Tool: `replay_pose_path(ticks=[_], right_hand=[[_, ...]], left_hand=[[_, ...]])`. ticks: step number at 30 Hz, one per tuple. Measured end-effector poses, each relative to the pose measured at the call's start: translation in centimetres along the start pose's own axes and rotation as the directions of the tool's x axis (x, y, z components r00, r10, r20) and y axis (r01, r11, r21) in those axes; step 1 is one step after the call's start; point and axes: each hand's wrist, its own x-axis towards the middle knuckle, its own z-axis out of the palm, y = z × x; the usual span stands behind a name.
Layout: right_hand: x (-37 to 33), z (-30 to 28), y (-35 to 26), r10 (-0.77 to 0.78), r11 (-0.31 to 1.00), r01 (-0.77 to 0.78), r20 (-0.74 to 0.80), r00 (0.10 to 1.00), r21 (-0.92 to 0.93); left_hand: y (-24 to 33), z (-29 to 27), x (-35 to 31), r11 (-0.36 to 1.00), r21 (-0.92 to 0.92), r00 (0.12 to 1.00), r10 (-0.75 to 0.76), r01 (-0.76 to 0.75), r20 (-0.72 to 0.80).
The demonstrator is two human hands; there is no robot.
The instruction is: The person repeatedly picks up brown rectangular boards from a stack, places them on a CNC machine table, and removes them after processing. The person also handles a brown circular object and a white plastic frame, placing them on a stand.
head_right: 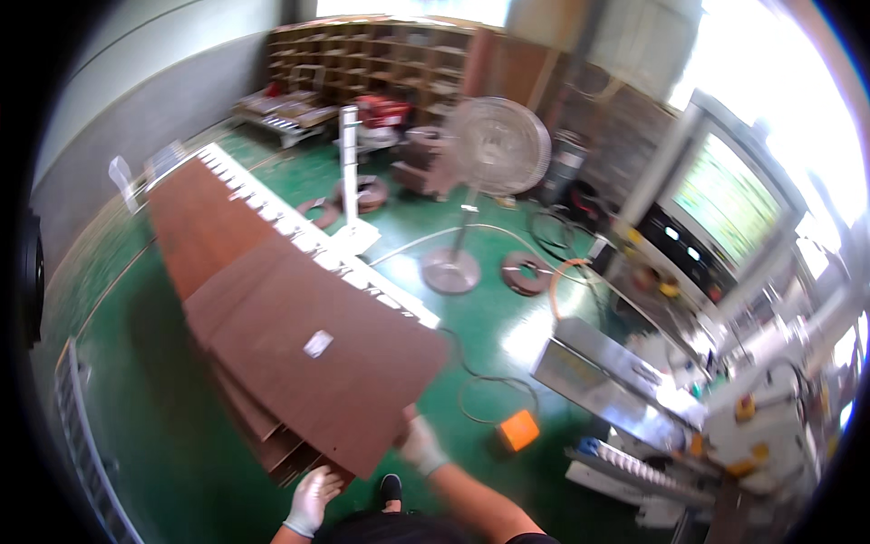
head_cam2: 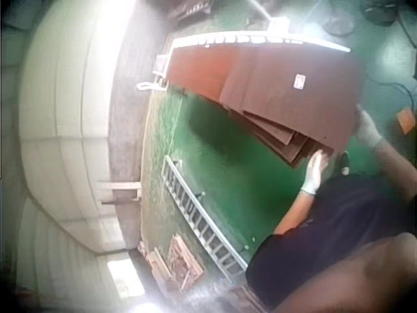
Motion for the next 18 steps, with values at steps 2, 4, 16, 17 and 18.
replay_pose_path(ticks=[2, 4, 16, 17, 18], right_hand=[[-1.4, -2.1, 6.4, 0.127, 0.991, -0.118, -0.174, 0.977, 0.062], [-5.0, 3.1, 6.8, 0.027, 0.995, -0.044, -0.176, 0.984, -0.094], [-18.7, -7.8, -5.0, -0.569, 0.722, 0.217, -0.385, 0.726, -0.658], [-21.1, -8.1, -5.7, -0.588, 0.686, 0.178, -0.393, 0.707, -0.705], [-23.2, -8.7, -5.8, -0.621, 0.662, 0.176, -0.402, 0.672, -0.729]], left_hand=[[0.2, 0.4, 4.3, 0.955, -0.295, 0.999, 0.006, 0.009, 0.049], [3.0, 1.4, 5.0, 0.851, -0.522, 0.991, 0.022, 0.051, 0.132], [7.7, 6.2, 4.8, 0.774, -0.563, 0.927, -0.081, 0.290, 0.366], [7.7, 7.9, 3.7, 0.759, -0.585, 0.938, -0.095, 0.285, 0.333], [6.3, 6.6, 5.1, 0.780, -0.556, 0.945, -0.139, 0.289, 0.297]])
